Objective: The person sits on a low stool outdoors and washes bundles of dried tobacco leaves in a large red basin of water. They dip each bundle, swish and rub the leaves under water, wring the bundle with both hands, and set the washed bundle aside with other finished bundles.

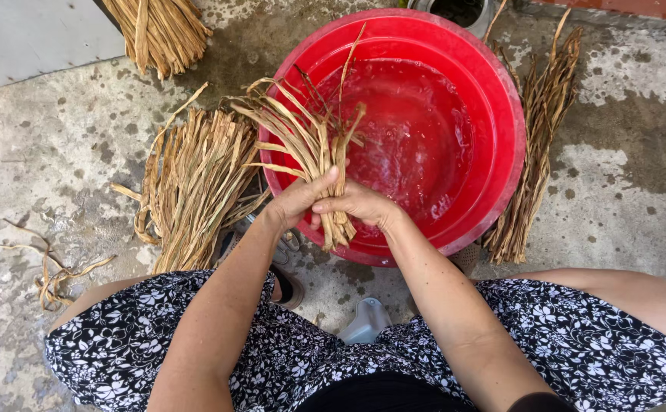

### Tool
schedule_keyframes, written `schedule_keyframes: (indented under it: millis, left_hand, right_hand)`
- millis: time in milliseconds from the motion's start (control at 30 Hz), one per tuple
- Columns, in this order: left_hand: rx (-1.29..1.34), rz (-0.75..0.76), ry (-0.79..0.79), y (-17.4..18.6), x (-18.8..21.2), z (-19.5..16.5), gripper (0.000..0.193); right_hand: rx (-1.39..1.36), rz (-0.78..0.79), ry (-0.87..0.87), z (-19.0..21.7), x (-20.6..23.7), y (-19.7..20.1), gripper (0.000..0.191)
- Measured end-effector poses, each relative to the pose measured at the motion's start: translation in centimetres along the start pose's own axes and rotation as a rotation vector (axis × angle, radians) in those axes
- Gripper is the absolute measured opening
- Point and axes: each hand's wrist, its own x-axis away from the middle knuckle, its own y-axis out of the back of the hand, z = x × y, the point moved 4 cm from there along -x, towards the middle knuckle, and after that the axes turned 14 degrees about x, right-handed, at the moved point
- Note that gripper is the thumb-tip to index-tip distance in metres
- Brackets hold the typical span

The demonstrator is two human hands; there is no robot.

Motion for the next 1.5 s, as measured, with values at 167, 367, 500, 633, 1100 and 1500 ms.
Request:
schedule_keyframes:
  millis: [167, 367, 500, 633, 1100, 1500]
  left_hand:
    - [-0.029, -0.126, -0.002, 0.1, 0.6, -1.8, 0.088]
    - [-0.208, -0.261, -0.051, 2.6, 0.8, -2.3, 0.074]
    - [-0.134, -0.29, -0.18, 4.2, -0.1, -0.5, 0.06]
    - [-0.115, -0.271, -0.222, 4.3, -1.0, 1.0, 0.051]
    - [-1.01, -0.21, -0.347, -2.8, -1.4, 0.1, 0.084]
    - [-1.021, -0.089, -0.882, -13.7, -5.0, -6.9, 0.055]
  right_hand:
    - [0.078, 0.013, -0.244, -2.1, -0.8, 4.1, 0.031]
    - [-0.035, -0.683, -0.502, -6.8, 5.2, 18.8, 0.022]
    - [-0.035, -1.101, -0.436, -10.1, 7.5, 21.7, 0.019]
    - [0.75, -0.796, -0.514, -12.1, 3.2, 16.5, 0.021]
    - [1.059, -0.086, -0.937, -9.7, 6.6, 15.7, 0.024]
    - [1.7, -0.283, -0.706, 20.9, 15.2, 3.2, 0.039]
